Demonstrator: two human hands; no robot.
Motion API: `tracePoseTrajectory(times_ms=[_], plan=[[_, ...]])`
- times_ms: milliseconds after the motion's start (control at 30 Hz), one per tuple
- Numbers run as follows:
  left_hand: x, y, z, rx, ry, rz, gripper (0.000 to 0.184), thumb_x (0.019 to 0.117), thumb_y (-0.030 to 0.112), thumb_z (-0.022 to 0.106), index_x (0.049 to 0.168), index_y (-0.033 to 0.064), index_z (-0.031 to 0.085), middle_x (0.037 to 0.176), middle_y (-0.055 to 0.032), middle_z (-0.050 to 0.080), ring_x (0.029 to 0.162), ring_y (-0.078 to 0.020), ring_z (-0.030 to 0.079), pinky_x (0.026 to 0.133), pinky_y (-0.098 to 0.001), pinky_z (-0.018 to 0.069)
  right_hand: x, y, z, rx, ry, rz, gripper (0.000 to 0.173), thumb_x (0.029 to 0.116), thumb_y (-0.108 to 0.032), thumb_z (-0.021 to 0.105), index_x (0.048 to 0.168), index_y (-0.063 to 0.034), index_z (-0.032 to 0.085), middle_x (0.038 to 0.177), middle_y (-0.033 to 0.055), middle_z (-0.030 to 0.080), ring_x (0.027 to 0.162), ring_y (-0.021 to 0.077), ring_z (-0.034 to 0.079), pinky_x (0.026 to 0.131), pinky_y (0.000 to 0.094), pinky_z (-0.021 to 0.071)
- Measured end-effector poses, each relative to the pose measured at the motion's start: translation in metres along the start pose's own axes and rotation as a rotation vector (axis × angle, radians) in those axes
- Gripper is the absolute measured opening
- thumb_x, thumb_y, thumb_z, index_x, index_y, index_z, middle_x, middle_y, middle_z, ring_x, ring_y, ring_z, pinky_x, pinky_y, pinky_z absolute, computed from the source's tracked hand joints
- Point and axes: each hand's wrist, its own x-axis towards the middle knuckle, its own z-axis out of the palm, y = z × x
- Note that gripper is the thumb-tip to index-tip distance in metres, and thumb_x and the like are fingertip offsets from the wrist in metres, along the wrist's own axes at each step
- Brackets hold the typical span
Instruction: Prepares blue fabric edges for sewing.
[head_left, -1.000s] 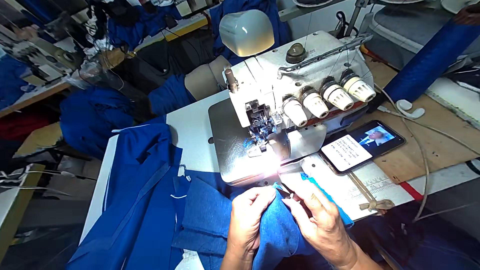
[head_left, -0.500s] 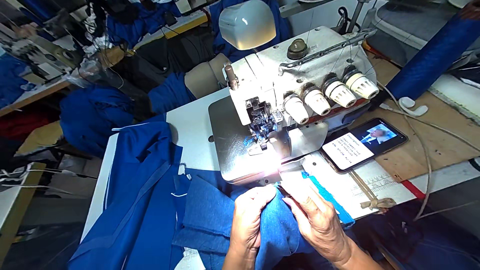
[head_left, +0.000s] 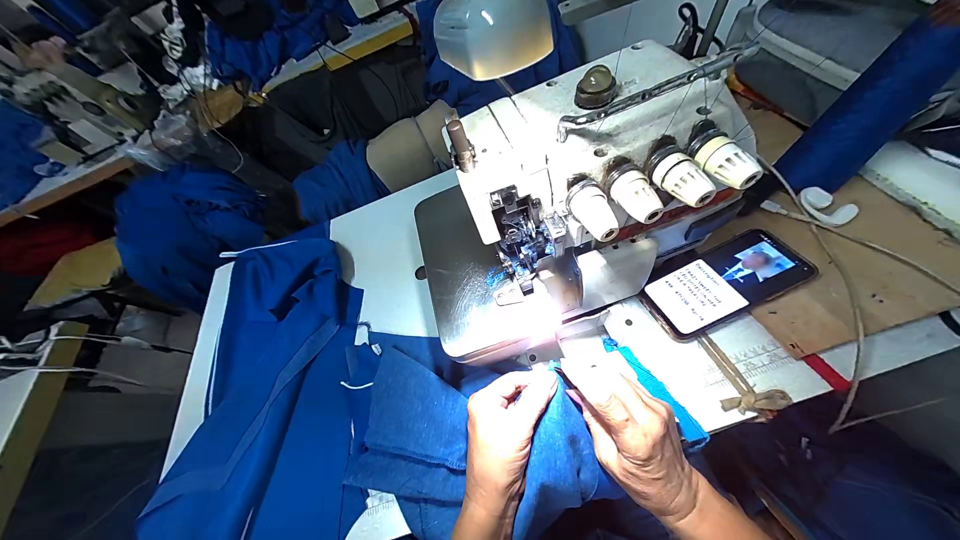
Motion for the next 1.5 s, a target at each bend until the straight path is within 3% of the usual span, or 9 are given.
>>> tracePoseTrajectory(times_ms=[200,367,1500], plan=[[0.0,-0.003,0.0,0.002,0.005,-0.006,0.009,0.0901,-0.002,0.068,0.086,-0.0007,0.077,0.077,-0.0059,0.073,0.073,-0.0065,0.069,0.07,-0.0204,0.0583,-0.001,0.004,0.001,0.084,0.007,0.049,0.022,0.1007,-0.013,0.057,0.114,-0.005,0.073,0.098,0.0087,0.073,0.089,0.0125,0.07,0.078,0.0238,0.0566],[0.0,-0.003,0.0,-0.031,0.01,0.011,0.011,0.0911,-0.003,0.067,0.089,-0.0017,0.077,0.08,-0.0069,0.074,0.075,-0.0064,0.07,0.072,-0.0204,0.0584,-0.003,0.002,0.0,0.103,0.014,0.107,0.024,0.0998,-0.017,0.06,0.117,-0.0064,0.073,0.095,0.0068,0.071,0.081,0.0091,0.066,0.072,0.0223,0.0553],[0.003,-0.012,-0.003,0.073,0.028,0.087,0.01,0.0902,0.0,0.069,0.089,0.0001,0.078,0.084,-0.007,0.075,0.079,-0.008,0.071,0.076,-0.0215,0.0594,-0.004,0.003,0.001,0.112,0.026,0.109,0.024,0.0989,-0.016,0.06,0.117,-0.0067,0.073,0.093,0.0054,0.07,0.078,0.0066,0.064,0.069,0.0188,0.0532]])
